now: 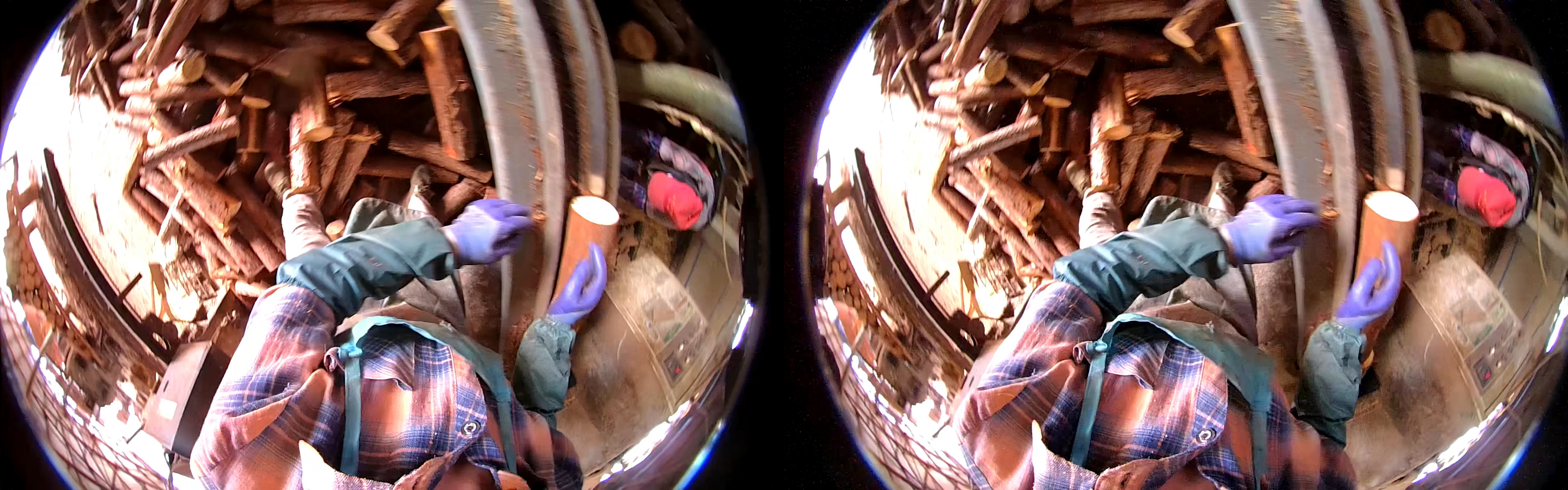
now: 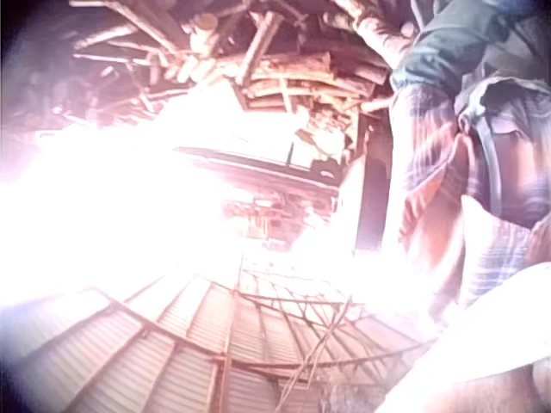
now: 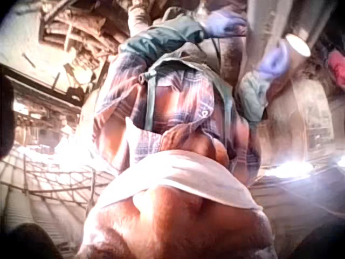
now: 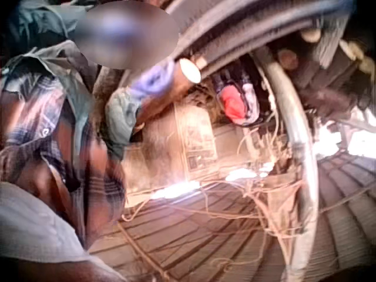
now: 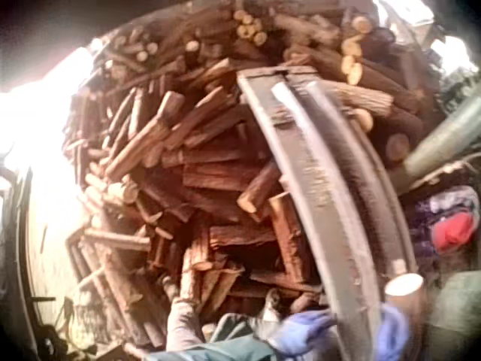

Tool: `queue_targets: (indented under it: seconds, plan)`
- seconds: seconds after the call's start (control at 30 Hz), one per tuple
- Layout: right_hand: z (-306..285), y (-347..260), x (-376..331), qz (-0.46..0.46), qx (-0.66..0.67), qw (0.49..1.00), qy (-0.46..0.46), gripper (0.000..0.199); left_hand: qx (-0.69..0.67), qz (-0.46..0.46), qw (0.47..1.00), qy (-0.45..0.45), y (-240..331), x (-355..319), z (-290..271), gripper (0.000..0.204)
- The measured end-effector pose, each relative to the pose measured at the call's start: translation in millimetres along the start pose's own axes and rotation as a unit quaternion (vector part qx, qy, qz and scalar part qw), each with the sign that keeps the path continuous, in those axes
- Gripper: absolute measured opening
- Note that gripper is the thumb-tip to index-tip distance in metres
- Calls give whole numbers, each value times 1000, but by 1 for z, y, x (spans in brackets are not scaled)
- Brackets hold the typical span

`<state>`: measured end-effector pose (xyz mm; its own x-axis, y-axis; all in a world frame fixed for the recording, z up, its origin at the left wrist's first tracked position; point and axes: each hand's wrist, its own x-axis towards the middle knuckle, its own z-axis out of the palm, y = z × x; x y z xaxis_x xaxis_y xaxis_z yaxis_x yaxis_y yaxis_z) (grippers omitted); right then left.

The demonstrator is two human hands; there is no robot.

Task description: The person repeatedly picks up logs from a large pile and places them onto a conveyor belt or into a wood chipper. The task involves lifting, carrying, and positioning the logs one by one into the machine's intake area.

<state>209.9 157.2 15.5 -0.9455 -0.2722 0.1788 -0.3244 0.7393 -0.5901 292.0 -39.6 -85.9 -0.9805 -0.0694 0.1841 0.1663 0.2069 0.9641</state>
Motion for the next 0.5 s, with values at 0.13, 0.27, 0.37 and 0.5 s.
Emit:
queue_targets:
  seconds: [0.13, 0.27, 0.37, 0.5]
  plan:
    - [182, -90, -46, 86, 290, 872, -384, 28, 41, -420, 907, -10, -101, -167, -71, 49]
    - [382, -55, -144, 393, 227, 657, -601, 53, -45, -549, 812, 194, -222, -311, -139, 68]
    - [522, 2, -228, 489, 207, 572, -625, 84, -44, -637, 726, 256, -342, -416, -147, 91]
    - [673, 9, -306, 511, 162, 562, -630, 96, -52, -691, 680, 242, -451, -469, -179, 109]
